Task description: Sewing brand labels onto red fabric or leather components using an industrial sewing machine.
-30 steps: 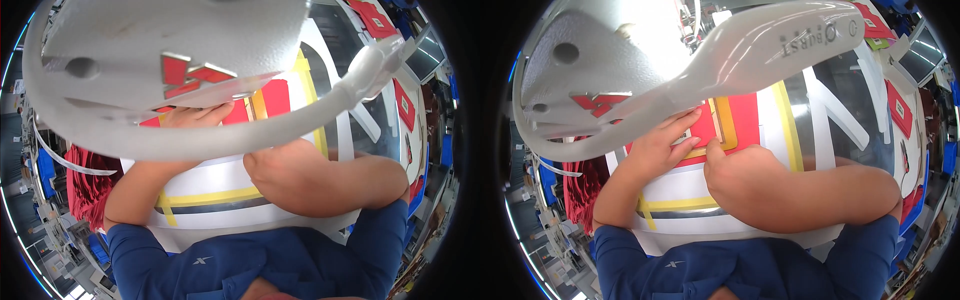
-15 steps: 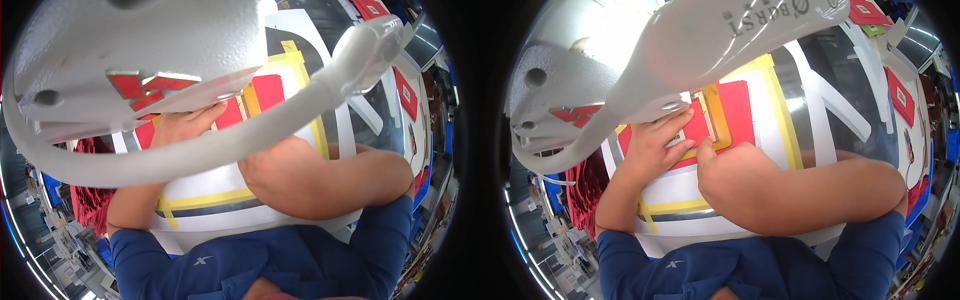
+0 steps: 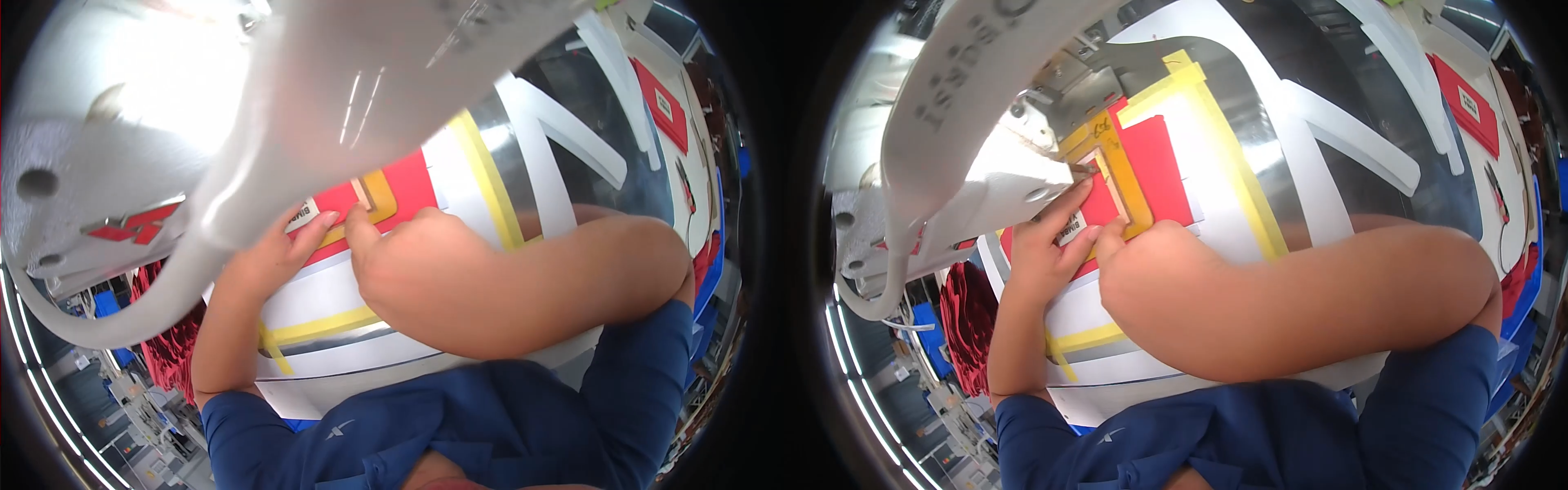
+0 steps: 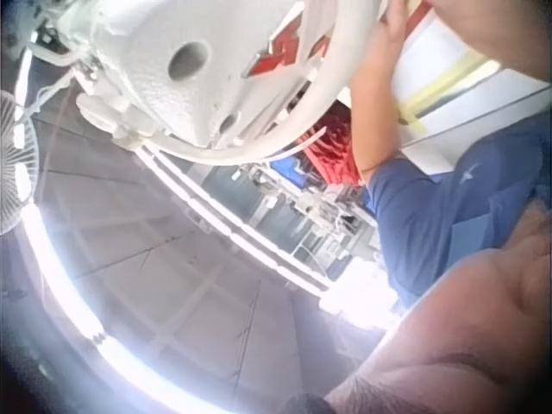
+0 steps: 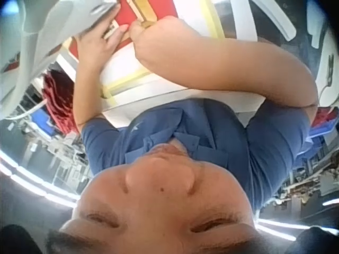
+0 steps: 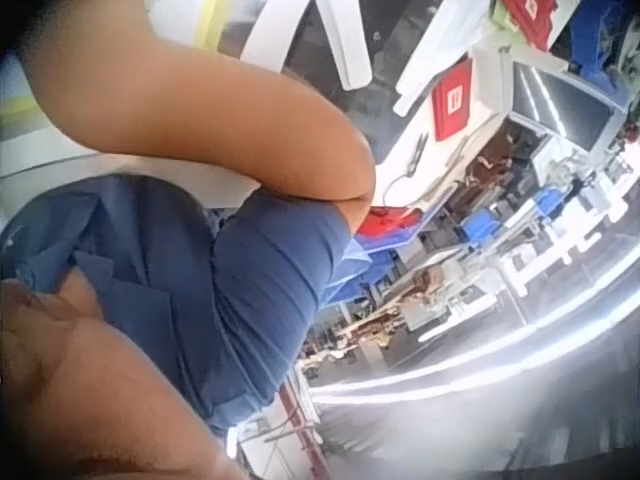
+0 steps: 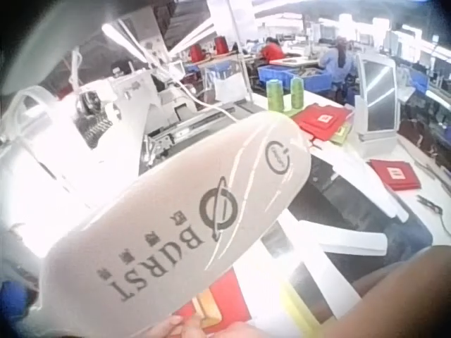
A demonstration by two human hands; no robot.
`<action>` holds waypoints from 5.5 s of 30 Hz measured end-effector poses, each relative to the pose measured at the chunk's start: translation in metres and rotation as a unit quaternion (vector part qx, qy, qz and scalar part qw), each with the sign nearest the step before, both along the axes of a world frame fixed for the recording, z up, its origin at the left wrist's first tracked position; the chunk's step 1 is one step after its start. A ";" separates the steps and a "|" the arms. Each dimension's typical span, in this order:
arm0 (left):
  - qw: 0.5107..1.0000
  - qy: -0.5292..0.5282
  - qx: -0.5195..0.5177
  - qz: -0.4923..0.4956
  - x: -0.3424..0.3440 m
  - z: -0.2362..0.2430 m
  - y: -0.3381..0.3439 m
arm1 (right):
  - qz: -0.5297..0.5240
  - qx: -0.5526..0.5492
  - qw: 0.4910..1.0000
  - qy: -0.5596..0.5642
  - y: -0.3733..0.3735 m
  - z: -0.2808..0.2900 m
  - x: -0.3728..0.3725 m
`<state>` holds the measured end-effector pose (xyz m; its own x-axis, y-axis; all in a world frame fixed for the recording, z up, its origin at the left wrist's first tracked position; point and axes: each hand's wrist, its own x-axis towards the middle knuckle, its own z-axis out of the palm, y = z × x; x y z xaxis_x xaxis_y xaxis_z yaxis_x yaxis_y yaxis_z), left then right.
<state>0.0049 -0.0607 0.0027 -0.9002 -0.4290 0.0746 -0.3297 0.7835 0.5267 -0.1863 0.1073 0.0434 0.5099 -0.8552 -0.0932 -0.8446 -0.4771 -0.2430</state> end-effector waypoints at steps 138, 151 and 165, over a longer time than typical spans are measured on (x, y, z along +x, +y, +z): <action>0.978 -0.173 -0.104 -0.059 0.126 0.010 0.132 | 0.033 -0.059 0.991 -0.118 0.037 -0.029 0.021; 0.975 -0.183 -0.103 -0.069 0.126 0.013 0.130 | 0.053 -0.092 0.990 -0.090 0.034 -0.036 0.021; 0.988 -0.079 -0.087 0.097 0.165 0.018 0.075 | 0.171 0.058 0.963 -0.198 0.058 -0.023 0.029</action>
<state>0.1695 0.0146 0.0206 -0.8083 -0.5882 0.0279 -0.5502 0.7713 0.3200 -0.1575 0.1652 0.0207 0.7756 -0.6259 0.0820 -0.4726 -0.6618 -0.5819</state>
